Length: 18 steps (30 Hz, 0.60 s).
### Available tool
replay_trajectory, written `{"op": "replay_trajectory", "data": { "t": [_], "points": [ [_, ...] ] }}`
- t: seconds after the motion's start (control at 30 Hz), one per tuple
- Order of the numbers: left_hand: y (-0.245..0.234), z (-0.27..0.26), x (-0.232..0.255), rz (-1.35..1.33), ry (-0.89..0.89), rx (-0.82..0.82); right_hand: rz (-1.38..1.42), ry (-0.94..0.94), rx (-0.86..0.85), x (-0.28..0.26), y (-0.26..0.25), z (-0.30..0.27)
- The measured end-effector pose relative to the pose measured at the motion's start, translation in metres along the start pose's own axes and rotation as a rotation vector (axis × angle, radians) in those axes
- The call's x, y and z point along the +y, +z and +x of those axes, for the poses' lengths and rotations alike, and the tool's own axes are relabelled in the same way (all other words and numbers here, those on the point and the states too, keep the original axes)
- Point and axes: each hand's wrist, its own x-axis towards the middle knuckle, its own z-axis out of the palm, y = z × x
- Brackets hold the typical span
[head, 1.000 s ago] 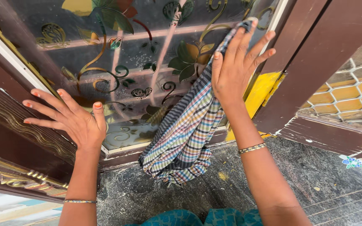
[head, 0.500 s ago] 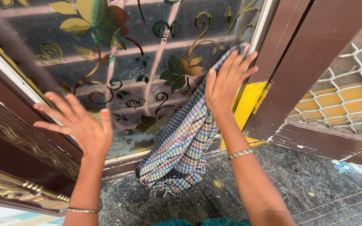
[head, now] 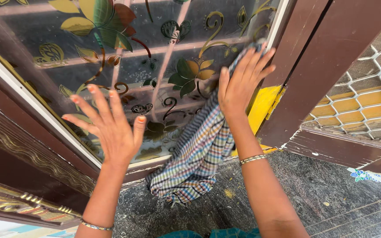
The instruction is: The person wipes the glass panel and metal frame of a door using a checkered cloth. They clean the glass surface, the brown frame, and the metal mesh screen, moving systematically across different sections.
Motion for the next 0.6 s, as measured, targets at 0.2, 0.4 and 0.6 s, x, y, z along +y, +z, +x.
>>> {"op": "replay_trajectory", "data": {
  "t": [0.2,0.4,0.6],
  "points": [
    [0.001,-0.001,0.029,-0.071,0.107,-0.195,0.088,-0.038,-0.049,0.024,0.021,-0.045],
    [0.0,0.001,0.042,-0.073,0.156,-0.173,0.045,-0.037,-0.057,0.011,-0.003,-0.019],
    [-0.013,0.014,0.046,-0.088,0.12,-0.173,0.007,0.069,-0.181,-0.019,-0.053,0.043]
  ]
}}
